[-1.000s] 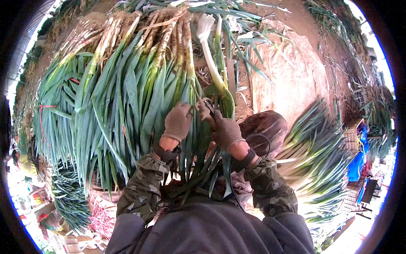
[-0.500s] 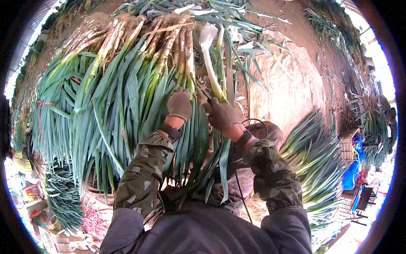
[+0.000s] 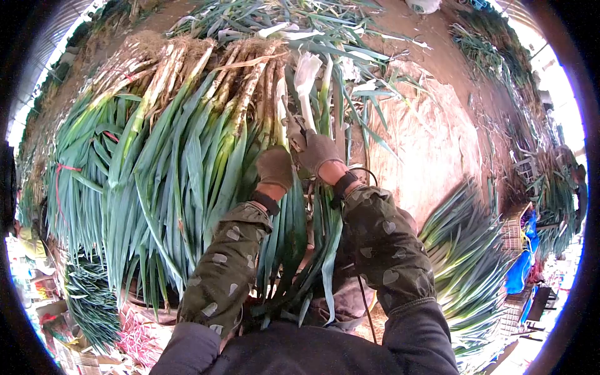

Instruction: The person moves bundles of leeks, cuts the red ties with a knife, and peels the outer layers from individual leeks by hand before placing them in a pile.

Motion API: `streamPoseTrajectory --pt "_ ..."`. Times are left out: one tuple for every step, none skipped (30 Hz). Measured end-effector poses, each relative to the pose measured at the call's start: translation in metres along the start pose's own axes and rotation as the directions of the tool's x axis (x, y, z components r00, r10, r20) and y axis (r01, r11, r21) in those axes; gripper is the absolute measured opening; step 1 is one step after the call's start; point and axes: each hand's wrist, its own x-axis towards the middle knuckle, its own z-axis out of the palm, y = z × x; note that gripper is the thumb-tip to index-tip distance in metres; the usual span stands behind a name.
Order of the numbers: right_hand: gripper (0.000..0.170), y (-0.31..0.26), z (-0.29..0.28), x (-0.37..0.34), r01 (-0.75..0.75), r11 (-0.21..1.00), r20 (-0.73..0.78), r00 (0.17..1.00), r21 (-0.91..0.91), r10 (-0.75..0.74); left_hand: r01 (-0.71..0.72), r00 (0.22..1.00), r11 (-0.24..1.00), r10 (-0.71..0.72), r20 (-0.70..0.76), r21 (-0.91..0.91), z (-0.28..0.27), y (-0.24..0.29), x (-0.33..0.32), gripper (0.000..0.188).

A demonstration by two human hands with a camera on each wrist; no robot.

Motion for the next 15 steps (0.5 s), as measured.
streamPoseTrajectory --pt "0.035 0.000 0.002 0.008 -0.017 1.000 -0.004 1.000 0.014 0.017 0.019 0.999 1.000 -0.020 -0.032 -0.012 0.009 -0.001 0.004 0.016" --pt "0.034 -0.002 0.002 0.014 -0.033 0.999 -0.009 0.999 0.026 0.034 0.037 0.999 0.999 -0.036 0.031 -0.028 0.006 -0.001 0.007 0.016" --pt "0.034 -0.003 0.000 0.019 -0.027 0.999 -0.009 1.000 0.032 0.028 0.058 0.994 0.997 -0.053 0.093 -0.044 0.002 -0.001 0.010 0.016" --pt "0.035 -0.004 -0.002 0.025 -0.020 0.999 -0.011 1.000 0.038 0.021 0.079 0.986 0.995 -0.069 0.154 -0.058 -0.002 -0.001 0.014 0.017" --pt "0.035 -0.004 -0.003 0.031 -0.014 0.999 -0.014 1.000 0.046 0.015 0.106 0.981 0.992 -0.094 0.169 -0.065 -0.006 0.000 0.016 0.015" --pt "0.036 -0.004 -0.003 0.036 -0.026 0.999 -0.034 0.999 0.043 0.028 0.132 0.976 0.989 -0.117 0.185 -0.071 -0.009 0.000 0.016 0.015" --pt "0.037 -0.005 -0.002 0.041 -0.038 0.998 -0.052 0.998 0.041 0.040 0.160 0.969 0.984 -0.142 0.203 -0.076 -0.013 0.000 0.016 0.014" --pt "0.039 -0.007 -0.004 0.045 -0.050 0.998 -0.069 0.996 0.038 0.053 0.172 0.966 0.980 -0.148 0.213 -0.097 -0.014 -0.001 0.016 0.014" --pt "0.044 -0.008 -0.006 0.049 -0.091 0.995 -0.053 0.994 0.034 0.093 0.184 0.963 0.976 -0.154 0.223 -0.120 -0.015 -0.001 0.017 0.014" --pt "0.044 -0.008 -0.010 0.052 -0.070 0.996 -0.055 0.996 0.060 0.074 0.195 0.959 0.970 -0.158 0.234 -0.143 -0.017 -0.001 0.019 0.015" --pt "0.044 -0.006 -0.013 0.054 -0.050 0.995 -0.058 0.997 0.086 0.056 0.201 0.952 0.967 -0.156 0.265 -0.155 -0.020 -0.002 0.021 0.015" --pt "0.044 -0.005 -0.015 0.056 -0.032 0.993 -0.061 0.997 0.113 0.039 0.208 0.943 0.964 -0.152 0.297 -0.165 -0.023 -0.004 0.022 0.016" --pt "0.044 -0.005 -0.018 0.059 -0.032 0.994 -0.052 0.998 0.107 0.037 0.215 0.932 0.961 -0.149 0.330 -0.174 -0.026 -0.005 0.022 0.017" --pt "0.044 -0.002 -0.019 0.064 -0.030 0.994 -0.041 0.999 0.103 0.034 0.230 0.927 0.957 -0.159 0.341 -0.178 -0.028 -0.004 0.022 0.018" --pt "0.044 0.000 -0.020 0.069 -0.027 0.995 -0.031 0.999 0.097 0.030 0.246 0.921 0.952 -0.170 0.350 -0.184 -0.030 -0.003 0.022 0.020"
